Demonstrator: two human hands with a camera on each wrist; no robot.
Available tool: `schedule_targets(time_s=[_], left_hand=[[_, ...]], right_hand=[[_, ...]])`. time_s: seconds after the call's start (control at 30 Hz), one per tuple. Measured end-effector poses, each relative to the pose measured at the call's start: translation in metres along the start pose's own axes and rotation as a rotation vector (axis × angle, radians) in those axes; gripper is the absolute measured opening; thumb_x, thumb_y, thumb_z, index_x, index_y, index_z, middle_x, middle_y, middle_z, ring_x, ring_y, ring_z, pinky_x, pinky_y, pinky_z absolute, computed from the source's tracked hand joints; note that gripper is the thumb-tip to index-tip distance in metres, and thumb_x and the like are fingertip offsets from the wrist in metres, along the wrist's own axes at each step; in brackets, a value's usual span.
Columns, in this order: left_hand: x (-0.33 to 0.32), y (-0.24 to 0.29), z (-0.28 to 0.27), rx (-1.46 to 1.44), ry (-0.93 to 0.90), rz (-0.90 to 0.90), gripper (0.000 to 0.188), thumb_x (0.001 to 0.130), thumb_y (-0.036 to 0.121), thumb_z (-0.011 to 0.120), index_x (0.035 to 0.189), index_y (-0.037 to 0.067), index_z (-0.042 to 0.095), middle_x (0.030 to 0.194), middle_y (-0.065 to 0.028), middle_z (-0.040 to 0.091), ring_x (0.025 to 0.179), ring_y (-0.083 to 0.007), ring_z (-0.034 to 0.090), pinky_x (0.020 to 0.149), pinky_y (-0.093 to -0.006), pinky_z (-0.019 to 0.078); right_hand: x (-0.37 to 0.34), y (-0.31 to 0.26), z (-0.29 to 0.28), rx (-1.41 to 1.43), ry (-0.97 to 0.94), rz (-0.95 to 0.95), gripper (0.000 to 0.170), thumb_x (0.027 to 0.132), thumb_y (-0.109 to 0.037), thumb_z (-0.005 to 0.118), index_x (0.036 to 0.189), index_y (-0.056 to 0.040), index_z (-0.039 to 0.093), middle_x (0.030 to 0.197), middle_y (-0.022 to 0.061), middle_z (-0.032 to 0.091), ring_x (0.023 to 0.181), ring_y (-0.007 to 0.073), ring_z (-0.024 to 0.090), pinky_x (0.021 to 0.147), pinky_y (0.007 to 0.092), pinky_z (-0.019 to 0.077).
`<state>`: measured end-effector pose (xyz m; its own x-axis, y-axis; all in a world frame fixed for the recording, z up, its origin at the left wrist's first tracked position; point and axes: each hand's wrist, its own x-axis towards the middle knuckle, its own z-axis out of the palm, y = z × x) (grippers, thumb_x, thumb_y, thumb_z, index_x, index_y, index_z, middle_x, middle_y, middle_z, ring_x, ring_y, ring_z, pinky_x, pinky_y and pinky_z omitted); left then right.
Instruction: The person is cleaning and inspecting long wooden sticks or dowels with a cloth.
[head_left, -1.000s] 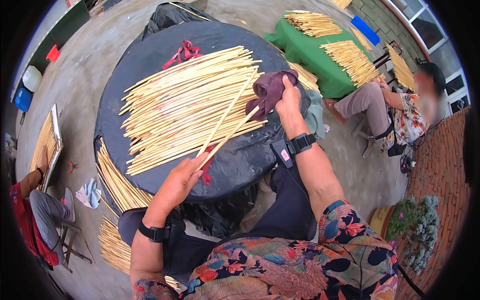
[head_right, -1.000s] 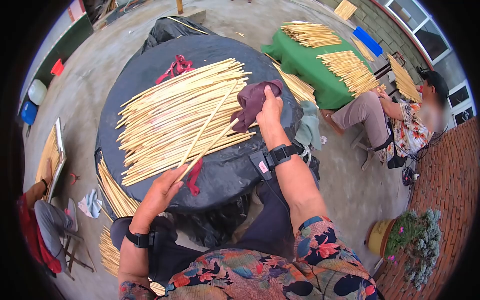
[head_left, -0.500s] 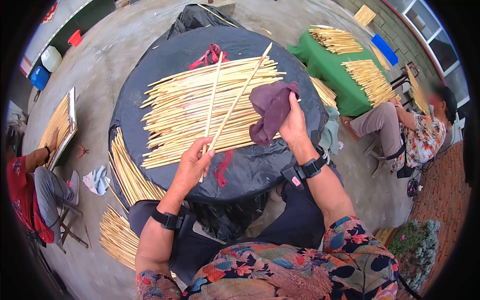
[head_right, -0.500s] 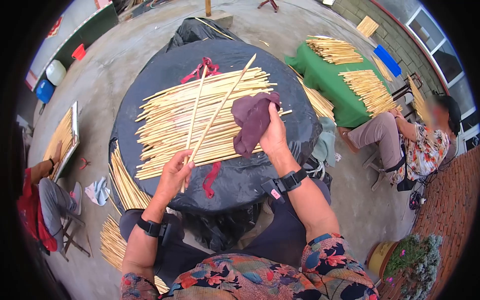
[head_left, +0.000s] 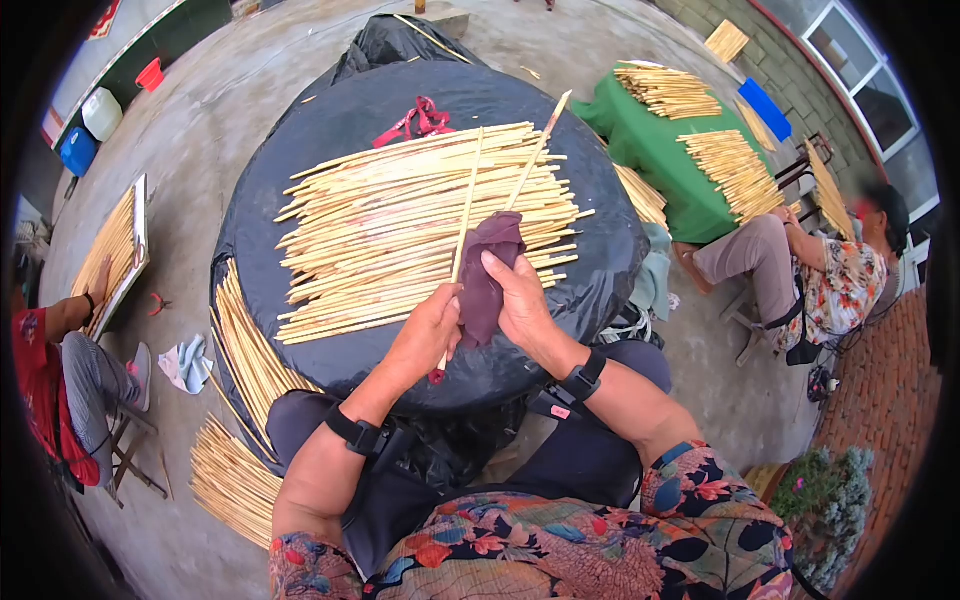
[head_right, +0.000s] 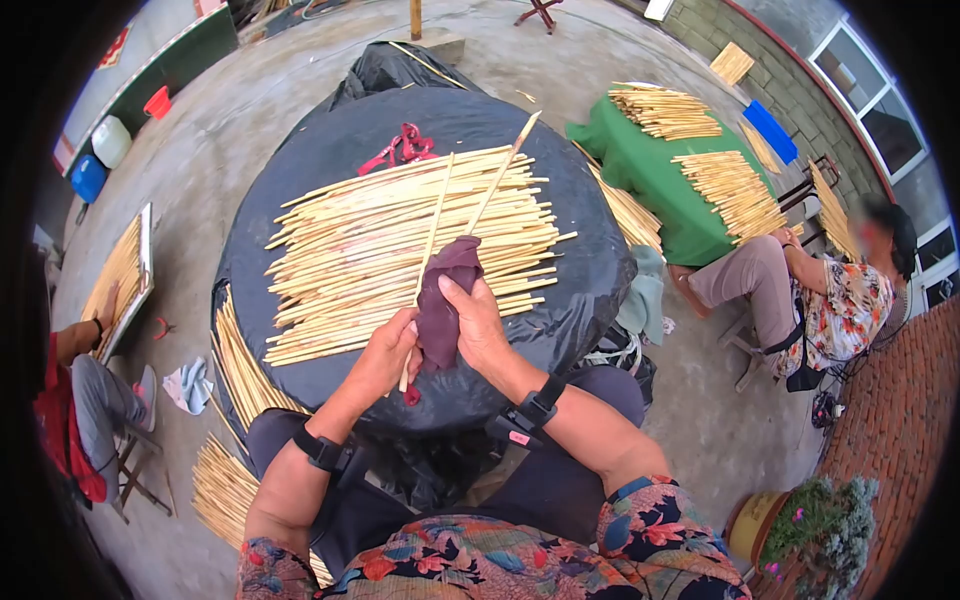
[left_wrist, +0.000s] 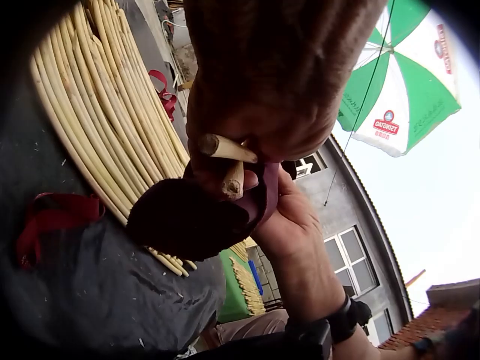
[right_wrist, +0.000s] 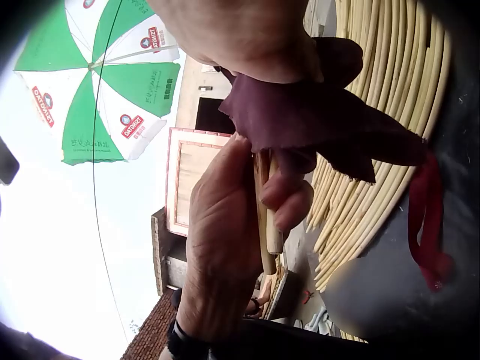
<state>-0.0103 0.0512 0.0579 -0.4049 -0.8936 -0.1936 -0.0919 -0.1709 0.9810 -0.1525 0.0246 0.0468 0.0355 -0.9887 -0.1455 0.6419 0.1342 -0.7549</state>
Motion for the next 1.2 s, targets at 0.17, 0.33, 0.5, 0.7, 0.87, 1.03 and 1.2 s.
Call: schedule_targets(time_s=[0.17, 0.33, 0.5, 0.7, 0.87, 1.03, 1.2], left_hand=[[0.012, -0.014, 0.007, 0.070, 0.024, -0.004, 0.018, 0.093, 0.016, 0.033, 0.101, 0.006, 0.046, 0.053, -0.0009, 0.038, 0.043, -0.0084, 0.038, 0.039, -0.0241, 0.0343], [0.012, -0.005, 0.012, 0.365, 0.109, 0.131, 0.017, 0.091, 0.016, 0.041, 0.087, 0.001, 0.048, 0.065, -0.0155, 0.044, 0.058, -0.0273, 0.043, 0.058, -0.0343, 0.0386], [-0.014, 0.002, 0.002, 0.338, -0.035, 0.087, 0.016, 0.090, 0.015, 0.042, 0.087, 0.001, 0.048, 0.067, -0.0128, 0.045, 0.058, -0.0235, 0.042, 0.058, -0.0312, 0.0387], [-0.041, -0.003, -0.027, 0.341, -0.155, 0.082, 0.018, 0.092, 0.019, 0.040, 0.087, 0.005, 0.050, 0.060, 0.0026, 0.040, 0.049, -0.0054, 0.035, 0.043, -0.0208, 0.0303], [-0.068, -0.007, -0.058, 0.381, -0.173, 0.021, 0.012, 0.090, 0.017, 0.045, 0.087, 0.007, 0.052, 0.060, 0.0029, 0.040, 0.048, -0.0042, 0.035, 0.042, -0.0192, 0.0288], [-0.062, -0.006, -0.069, 0.025, 0.052, -0.030, 0.016, 0.086, 0.018, 0.053, 0.086, 0.002, 0.052, 0.069, 0.0010, 0.050, 0.048, -0.0048, 0.041, 0.041, -0.0190, 0.0329], [-0.032, 0.007, -0.045, -0.216, -0.035, 0.009, 0.018, 0.091, 0.018, 0.042, 0.092, 0.001, 0.049, 0.087, -0.0081, 0.059, 0.047, -0.0069, 0.048, 0.036, -0.0157, 0.0317]], right_hand=[[0.009, -0.001, -0.004, 0.009, 0.077, -0.013, 0.023, 0.081, -0.009, 0.057, 0.102, -0.0034, 0.049, 0.088, 0.0041, 0.056, 0.076, 0.0119, 0.056, 0.067, 0.0262, 0.0480], [0.027, -0.018, -0.003, 0.032, 0.202, -0.091, 0.016, 0.080, -0.006, 0.055, 0.095, -0.0023, 0.051, 0.081, 0.0049, 0.057, 0.070, 0.0134, 0.057, 0.063, 0.0269, 0.0485], [0.071, -0.057, -0.052, 0.073, 0.383, -0.271, 0.016, 0.079, -0.004, 0.055, 0.094, -0.0023, 0.051, 0.089, 0.0078, 0.058, 0.079, 0.0185, 0.059, 0.072, 0.0320, 0.0501], [0.082, -0.097, -0.093, 0.133, 0.499, -0.353, 0.014, 0.077, -0.006, 0.058, 0.088, -0.0015, 0.050, 0.086, 0.0090, 0.057, 0.075, 0.0191, 0.059, 0.067, 0.0329, 0.0499], [0.090, -0.136, -0.146, 0.290, 0.601, -0.449, 0.019, 0.081, -0.008, 0.056, 0.097, 0.0001, 0.050, 0.092, 0.0098, 0.057, 0.079, 0.0221, 0.059, 0.071, 0.0363, 0.0510], [0.068, -0.117, -0.108, 0.229, 0.340, -0.303, 0.022, 0.085, -0.015, 0.052, 0.102, -0.0017, 0.050, 0.097, 0.0086, 0.058, 0.087, 0.0223, 0.058, 0.079, 0.0361, 0.0478], [0.039, -0.052, -0.038, 0.186, -0.005, -0.003, 0.032, 0.088, -0.025, 0.048, 0.110, -0.0022, 0.047, 0.106, 0.0085, 0.055, 0.097, 0.0196, 0.053, 0.086, 0.0345, 0.0425]])
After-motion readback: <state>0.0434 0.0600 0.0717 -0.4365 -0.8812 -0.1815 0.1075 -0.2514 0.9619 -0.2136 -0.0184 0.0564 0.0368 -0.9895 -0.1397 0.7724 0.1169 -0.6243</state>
